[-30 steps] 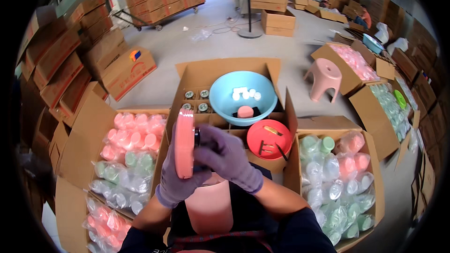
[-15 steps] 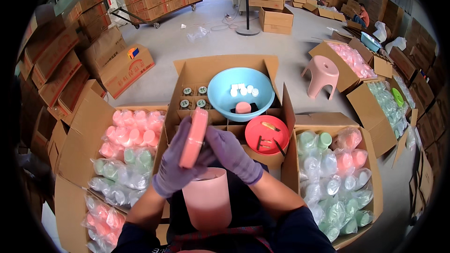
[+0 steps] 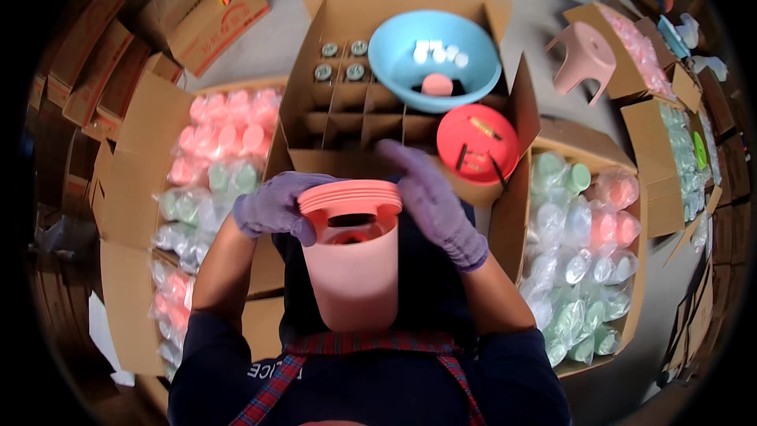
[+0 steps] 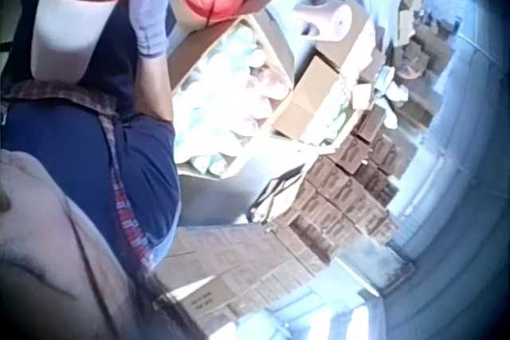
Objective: The person assembles plastic pitchers by inserting metal inner liners, placing lids, and inserting wooden stirrers. They then wrap each completed unit in a plastic bag and place it into a cardboard box.
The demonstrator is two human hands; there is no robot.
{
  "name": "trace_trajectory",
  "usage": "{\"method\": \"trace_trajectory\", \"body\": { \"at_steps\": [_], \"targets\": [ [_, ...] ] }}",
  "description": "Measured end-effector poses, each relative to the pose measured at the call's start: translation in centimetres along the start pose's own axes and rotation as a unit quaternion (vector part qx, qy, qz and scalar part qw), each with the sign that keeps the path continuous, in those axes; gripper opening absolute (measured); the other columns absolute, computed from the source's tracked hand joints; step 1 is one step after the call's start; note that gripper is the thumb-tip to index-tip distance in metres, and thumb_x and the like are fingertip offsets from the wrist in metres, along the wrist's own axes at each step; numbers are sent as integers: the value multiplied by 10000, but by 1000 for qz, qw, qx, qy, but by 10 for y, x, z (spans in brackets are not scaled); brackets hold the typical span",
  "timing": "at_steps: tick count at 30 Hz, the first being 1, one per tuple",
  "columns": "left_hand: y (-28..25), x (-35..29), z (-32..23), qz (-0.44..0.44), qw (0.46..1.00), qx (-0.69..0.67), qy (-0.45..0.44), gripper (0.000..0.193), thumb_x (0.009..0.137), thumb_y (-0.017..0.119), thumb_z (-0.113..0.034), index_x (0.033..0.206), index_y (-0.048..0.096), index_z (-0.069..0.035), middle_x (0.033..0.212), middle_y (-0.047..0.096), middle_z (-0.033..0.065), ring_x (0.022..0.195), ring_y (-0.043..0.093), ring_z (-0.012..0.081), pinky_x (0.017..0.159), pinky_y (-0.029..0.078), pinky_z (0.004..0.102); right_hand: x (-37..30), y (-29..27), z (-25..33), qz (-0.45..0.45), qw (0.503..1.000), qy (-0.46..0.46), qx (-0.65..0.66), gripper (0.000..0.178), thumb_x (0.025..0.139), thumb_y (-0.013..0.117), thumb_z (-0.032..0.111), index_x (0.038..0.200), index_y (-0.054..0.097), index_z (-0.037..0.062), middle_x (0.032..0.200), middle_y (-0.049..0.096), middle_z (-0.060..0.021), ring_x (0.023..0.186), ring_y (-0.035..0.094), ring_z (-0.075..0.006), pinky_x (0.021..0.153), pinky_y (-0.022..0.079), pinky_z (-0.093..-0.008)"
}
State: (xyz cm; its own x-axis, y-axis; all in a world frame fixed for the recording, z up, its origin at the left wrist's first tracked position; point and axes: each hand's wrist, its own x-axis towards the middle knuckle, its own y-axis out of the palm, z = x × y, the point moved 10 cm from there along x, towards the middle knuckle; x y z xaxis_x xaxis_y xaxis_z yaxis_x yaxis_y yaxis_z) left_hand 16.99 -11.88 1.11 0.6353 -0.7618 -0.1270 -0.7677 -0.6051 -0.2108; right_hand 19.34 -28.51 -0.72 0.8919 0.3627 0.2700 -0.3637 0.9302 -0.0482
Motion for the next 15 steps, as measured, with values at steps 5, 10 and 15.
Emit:
{"method": "trace_trajectory", "body": {
  "at_steps": [5,10,15],
  "targets": [
    [6,-21,-10,-70,969,52,232,563,926,663,-415,1294,625,10,1219,662,188,1154,611,395,1095,375,481,-18,46,11,158,983,-57,73,440,980,608,335,1227,655,-26,1307,612,-210,1224,573,-329,1056,426,-422],
    [9,-28,-24,-130,950,103,266,375,974,616,-286,1194,697,6,1188,675,183,1170,614,377,1112,338,534,-4,40,15,205,964,-102,136,346,948,653,283,1121,721,-8,1226,664,-205,1186,611,-341,1031,453,-435],
    [15,-29,-24,-117,952,101,264,359,999,553,-272,1177,712,-4,1235,646,183,1216,569,380,1145,269,529,-9,42,16,218,954,-116,171,376,940,670,320,1102,729,-14,1206,675,-216,1150,635,-353,1017,464,-439]
  ]
}}
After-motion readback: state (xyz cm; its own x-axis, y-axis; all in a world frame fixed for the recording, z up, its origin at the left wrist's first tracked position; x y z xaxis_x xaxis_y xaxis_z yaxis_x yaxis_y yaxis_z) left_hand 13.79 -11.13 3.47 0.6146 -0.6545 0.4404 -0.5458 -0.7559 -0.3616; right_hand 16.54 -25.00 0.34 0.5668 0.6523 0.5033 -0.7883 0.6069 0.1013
